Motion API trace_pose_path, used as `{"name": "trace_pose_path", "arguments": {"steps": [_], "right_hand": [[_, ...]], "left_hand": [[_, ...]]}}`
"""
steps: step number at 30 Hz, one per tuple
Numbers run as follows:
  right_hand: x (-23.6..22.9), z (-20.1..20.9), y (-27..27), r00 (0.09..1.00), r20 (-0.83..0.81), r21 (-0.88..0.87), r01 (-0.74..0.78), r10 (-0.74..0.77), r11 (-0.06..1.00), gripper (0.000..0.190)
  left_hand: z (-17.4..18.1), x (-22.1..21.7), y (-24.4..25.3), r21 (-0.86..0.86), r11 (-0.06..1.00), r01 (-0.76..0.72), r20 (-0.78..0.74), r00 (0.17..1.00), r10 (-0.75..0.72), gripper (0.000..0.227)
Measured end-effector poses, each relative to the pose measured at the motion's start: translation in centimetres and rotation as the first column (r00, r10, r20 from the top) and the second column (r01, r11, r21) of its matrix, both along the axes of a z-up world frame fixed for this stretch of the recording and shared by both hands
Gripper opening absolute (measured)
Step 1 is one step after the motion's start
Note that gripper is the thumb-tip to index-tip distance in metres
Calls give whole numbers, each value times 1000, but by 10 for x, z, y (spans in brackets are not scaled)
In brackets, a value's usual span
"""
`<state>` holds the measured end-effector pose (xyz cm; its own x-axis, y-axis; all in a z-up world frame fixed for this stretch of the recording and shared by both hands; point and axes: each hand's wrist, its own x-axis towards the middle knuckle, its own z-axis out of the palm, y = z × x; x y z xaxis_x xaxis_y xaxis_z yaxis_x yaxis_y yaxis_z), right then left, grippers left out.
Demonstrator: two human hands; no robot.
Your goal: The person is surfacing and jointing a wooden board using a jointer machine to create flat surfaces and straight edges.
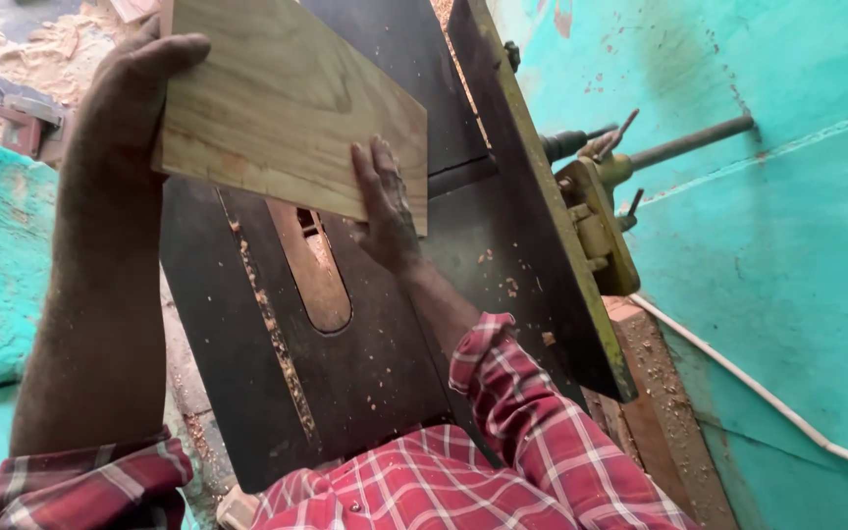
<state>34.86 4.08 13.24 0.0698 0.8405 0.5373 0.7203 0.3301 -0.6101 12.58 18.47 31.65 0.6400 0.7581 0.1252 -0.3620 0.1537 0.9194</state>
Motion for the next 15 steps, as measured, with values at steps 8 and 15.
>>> {"name": "trace_pose_path", "arguments": {"steps": [8,15], "right_hand": [[6,0,62,999,5,106,36,-36,994,104],[46,-50,90,449,-893,-95,-92,-44,991,40]], "left_hand": [[-18,28,45,-159,981,-110,39,992,118,60],[10,23,-91,356,933,59,-327,943,65,97]]}}
